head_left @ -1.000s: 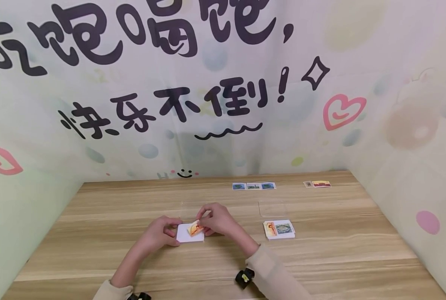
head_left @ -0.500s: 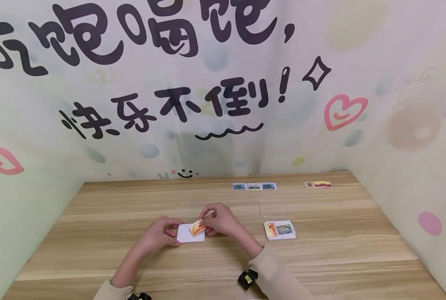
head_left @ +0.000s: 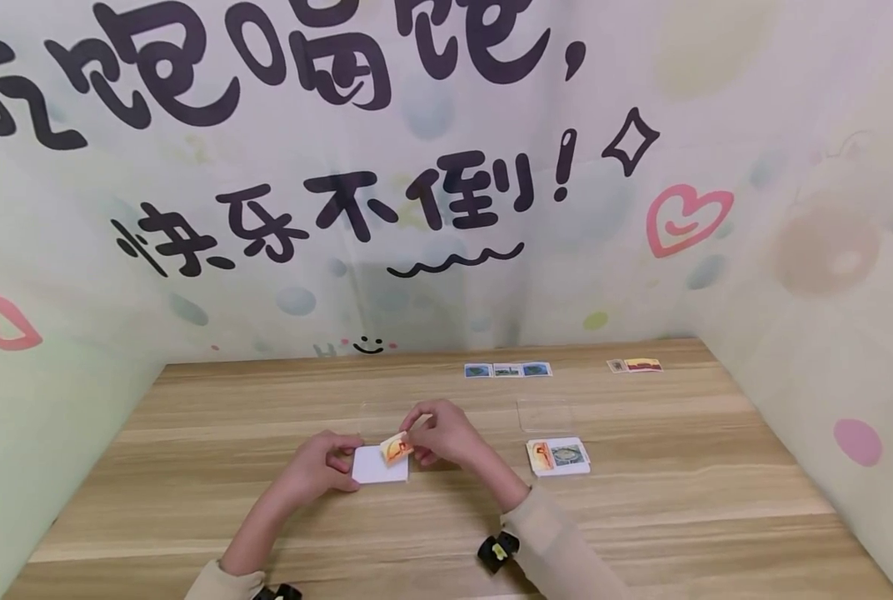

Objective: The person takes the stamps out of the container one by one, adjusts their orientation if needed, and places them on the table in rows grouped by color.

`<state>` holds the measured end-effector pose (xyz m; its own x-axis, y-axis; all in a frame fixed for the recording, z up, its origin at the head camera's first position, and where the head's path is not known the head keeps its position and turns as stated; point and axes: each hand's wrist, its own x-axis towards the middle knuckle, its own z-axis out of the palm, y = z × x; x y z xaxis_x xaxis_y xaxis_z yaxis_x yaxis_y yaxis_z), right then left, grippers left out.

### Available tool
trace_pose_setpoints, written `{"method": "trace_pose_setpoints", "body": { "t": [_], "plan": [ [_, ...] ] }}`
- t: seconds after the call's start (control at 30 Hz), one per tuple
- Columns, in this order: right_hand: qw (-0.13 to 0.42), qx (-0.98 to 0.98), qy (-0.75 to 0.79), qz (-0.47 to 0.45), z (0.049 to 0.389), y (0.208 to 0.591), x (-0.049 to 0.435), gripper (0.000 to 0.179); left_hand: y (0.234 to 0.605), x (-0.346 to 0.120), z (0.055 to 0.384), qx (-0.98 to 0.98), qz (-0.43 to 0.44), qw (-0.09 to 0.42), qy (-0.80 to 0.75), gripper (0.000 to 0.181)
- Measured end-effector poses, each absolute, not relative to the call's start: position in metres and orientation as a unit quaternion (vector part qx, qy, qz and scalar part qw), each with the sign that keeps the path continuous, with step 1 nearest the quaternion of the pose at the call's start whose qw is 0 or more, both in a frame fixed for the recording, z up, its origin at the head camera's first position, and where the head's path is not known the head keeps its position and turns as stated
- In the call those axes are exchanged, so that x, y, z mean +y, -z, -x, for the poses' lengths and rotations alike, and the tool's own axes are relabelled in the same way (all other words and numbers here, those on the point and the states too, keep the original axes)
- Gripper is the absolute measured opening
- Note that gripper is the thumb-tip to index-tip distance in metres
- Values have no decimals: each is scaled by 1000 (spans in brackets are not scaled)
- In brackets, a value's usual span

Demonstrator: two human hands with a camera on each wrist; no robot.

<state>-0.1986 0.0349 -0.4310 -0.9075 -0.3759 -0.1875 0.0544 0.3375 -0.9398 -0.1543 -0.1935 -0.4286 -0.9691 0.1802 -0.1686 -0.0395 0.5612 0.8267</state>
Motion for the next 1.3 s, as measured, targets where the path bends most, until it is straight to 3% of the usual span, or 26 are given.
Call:
{"method": "trace_pose_setpoints", "body": {
  "t": [1.3],
  "plan": [
    [156, 797, 578, 85, 209, 417, 58, 8, 430, -195, 155, 877, -45, 114, -465, 54]
  ]
}}
